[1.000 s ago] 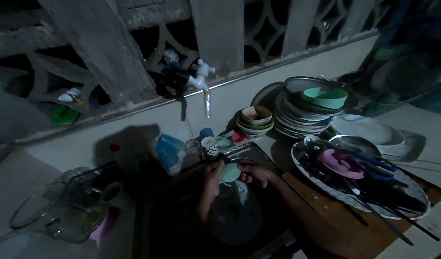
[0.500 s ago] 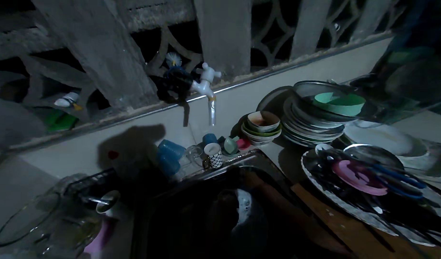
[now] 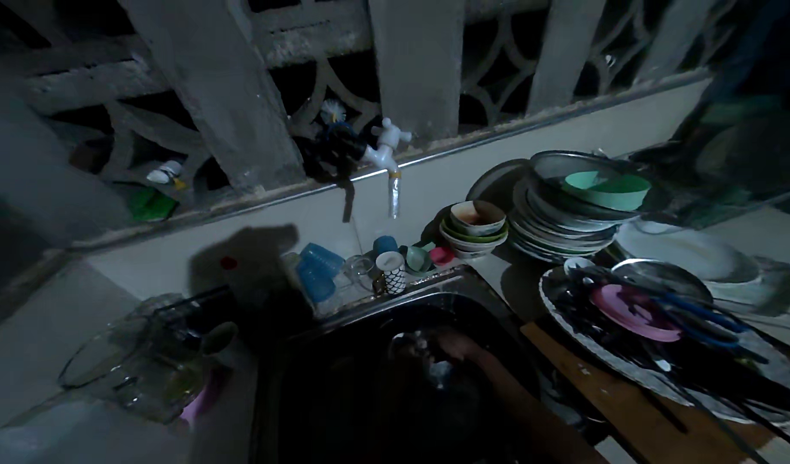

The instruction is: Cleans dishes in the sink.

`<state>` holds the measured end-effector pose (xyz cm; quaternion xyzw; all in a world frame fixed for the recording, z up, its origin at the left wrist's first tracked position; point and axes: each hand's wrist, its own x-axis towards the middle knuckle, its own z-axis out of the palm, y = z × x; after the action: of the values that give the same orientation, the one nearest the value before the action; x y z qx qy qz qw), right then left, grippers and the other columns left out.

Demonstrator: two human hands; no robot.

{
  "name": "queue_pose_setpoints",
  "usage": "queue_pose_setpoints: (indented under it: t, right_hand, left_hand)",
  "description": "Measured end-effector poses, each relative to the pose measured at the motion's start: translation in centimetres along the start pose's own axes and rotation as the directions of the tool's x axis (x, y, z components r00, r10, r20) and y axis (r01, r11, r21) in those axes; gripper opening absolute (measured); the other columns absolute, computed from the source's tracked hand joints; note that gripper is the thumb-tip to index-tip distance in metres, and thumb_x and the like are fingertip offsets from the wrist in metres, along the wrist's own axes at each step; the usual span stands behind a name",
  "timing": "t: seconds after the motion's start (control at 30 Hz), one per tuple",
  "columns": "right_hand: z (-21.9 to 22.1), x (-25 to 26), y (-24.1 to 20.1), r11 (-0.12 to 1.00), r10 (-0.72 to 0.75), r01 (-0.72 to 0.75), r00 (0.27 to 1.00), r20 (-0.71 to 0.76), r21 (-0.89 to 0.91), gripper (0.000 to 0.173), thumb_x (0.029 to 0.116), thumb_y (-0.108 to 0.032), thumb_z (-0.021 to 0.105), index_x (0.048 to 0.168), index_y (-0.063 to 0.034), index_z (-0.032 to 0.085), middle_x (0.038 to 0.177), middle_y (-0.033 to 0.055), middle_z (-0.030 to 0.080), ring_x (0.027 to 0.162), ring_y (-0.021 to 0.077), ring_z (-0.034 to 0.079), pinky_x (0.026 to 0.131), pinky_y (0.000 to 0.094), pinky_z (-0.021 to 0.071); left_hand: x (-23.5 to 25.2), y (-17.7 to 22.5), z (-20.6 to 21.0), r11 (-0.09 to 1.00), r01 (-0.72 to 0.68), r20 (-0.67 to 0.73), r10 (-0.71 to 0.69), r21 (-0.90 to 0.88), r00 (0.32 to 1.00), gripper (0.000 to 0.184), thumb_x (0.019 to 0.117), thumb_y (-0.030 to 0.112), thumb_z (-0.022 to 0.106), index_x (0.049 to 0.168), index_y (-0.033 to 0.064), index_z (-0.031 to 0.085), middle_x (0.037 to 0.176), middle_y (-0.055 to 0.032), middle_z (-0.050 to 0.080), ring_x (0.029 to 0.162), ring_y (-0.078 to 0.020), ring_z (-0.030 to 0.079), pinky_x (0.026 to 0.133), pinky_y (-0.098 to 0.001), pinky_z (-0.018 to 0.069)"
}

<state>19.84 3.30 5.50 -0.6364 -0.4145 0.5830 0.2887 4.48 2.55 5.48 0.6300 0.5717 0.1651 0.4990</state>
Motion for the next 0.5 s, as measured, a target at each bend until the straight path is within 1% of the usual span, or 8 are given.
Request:
queue_pose_setpoints:
  t: [0.07, 0.1, 0.2, 0.27, 0.33, 0.4, 0.47, 0.5]
  right_hand:
    - [-0.7, -0.4, 1.9, 0.992, -0.117, 0.114, 0.992, -0.051, -0.05, 0.042, 0.111, -0.024, 0.044, 0.143, 0.0015, 0.051, 0.133, 0.0218, 0.06, 0.116, 0.0273, 0.061, 0.1, 0.0436, 0.0485]
    - [-0.7, -0.4, 3.1, 0.983, -0.181, 0.179, 0.982, -0.055, -0.042, 0.044, 0.1099, -0.022, 0.046, 0.146, 0.0021, 0.047, 0.139, 0.0238, 0.056, 0.123, 0.0293, 0.058, 0.105, 0.0451, 0.0462]
    - [-0.3, 0.1, 5.5, 0.95, -0.237, 0.258, 0.963, -0.128, 0.179, 0.047, 0.109, -0.019, 0.048, 0.149, 0.0027, 0.041, 0.14, 0.0221, 0.056, 0.123, 0.0244, 0.059, 0.105, 0.0393, 0.0483]
    - [-0.8, -0.3, 5.9, 0.931, -0.229, 0.263, 0.961, -0.156, 0.254, 0.042, 0.1098, -0.021, 0.046, 0.145, 0.0024, 0.047, 0.132, 0.0192, 0.061, 0.116, 0.0207, 0.061, 0.1, 0.0377, 0.0503]
    - [-1.6, -0.3, 6.4, 0.926, -0.272, 0.294, 0.955, -0.12, 0.237, 0.039, 0.1103, -0.026, 0.041, 0.135, -0.0012, 0.057, 0.118, 0.0112, 0.066, 0.104, 0.0136, 0.064, 0.093, 0.0342, 0.0547]
    - [-2.4, -0.6, 6.2, 0.945, -0.265, 0.274, 0.962, -0.072, 0.18, 0.039, 0.1102, -0.028, 0.041, 0.133, -0.001, 0.058, 0.118, 0.0112, 0.066, 0.104, 0.0138, 0.063, 0.093, 0.0349, 0.054]
    - [-3.2, -0.9, 5.6, 0.967, -0.254, 0.253, 0.967, 0.023, 0.026, 0.04, 0.1103, -0.026, 0.042, 0.135, 0.0015, 0.057, 0.126, 0.0145, 0.063, 0.112, 0.0158, 0.061, 0.1, 0.0351, 0.0499]
    - [-3.5, -1.3, 5.1, 0.969, -0.237, 0.242, 0.968, 0.082, -0.048, 0.042, 0.1108, -0.025, 0.042, 0.138, 0.0038, 0.054, 0.132, 0.0184, 0.06, 0.118, 0.0193, 0.059, 0.105, 0.0375, 0.0468]
  left_hand:
    - [0.3, 0.1, -0.2, 0.968, -0.067, 0.074, 0.05, 0.243, 0.996, 0.053, 0.1061, 0.023, 0.055, 0.149, -0.0047, 0.044, 0.152, -0.0244, 0.048, 0.143, -0.0326, 0.046, 0.119, -0.0443, 0.0352]
    - [1.0, -0.8, 0.5, 0.988, -0.086, 0.01, 0.086, 0.124, 0.996, 0.055, 0.1023, 0.022, 0.062, 0.147, -0.0058, 0.045, 0.149, -0.0253, 0.051, 0.14, -0.0319, 0.049, 0.118, -0.0431, 0.0377]
    - [1.0, -0.7, 3.4, 0.93, -0.145, -0.165, 0.093, -0.338, 0.982, 0.043, 0.0988, 0.009, 0.067, 0.135, -0.0103, 0.054, 0.13, -0.0281, 0.062, 0.12, -0.0302, 0.062, 0.106, -0.0416, 0.0492]
    - [-1.3, 1.0, 4.0, 0.922, -0.172, -0.079, 0.154, -0.347, 0.985, 0.041, 0.1008, 0.009, 0.064, 0.135, -0.0109, 0.053, 0.129, -0.028, 0.061, 0.118, -0.0294, 0.061, 0.105, -0.041, 0.049]
    - [-2.7, 1.2, 3.6, 0.94, -0.314, 0.107, 0.329, -0.135, 0.938, 0.049, 0.096, 0.014, 0.07, 0.133, -0.0134, 0.053, 0.126, -0.0273, 0.063, 0.118, -0.0278, 0.063, 0.104, -0.0388, 0.0513]
    - [-4.3, 2.2, 2.1, 0.857, -0.433, 0.333, 0.336, 0.28, 0.881, 0.058, 0.0919, 0.028, 0.076, 0.131, -0.0104, 0.058, 0.131, -0.0241, 0.063, 0.128, -0.0294, 0.058, 0.115, -0.0414, 0.0404]
    - [-4.3, 2.1, 1.3, 0.586, -0.538, 0.496, 0.251, 0.606, 0.832, 0.058, 0.0958, 0.031, 0.069, 0.139, -0.0064, 0.057, 0.146, -0.0235, 0.055, 0.146, -0.0381, 0.041, 0.125, -0.0594, 0.0091]
    - [-4.5, 2.5, 1.1, 0.472, -0.563, 0.525, 0.225, 0.678, 0.821, 0.051, 0.0994, 0.024, 0.064, 0.139, -0.0072, 0.056, 0.147, -0.0253, 0.054, 0.147, -0.043, 0.038, 0.123, -0.0663, 0.001]
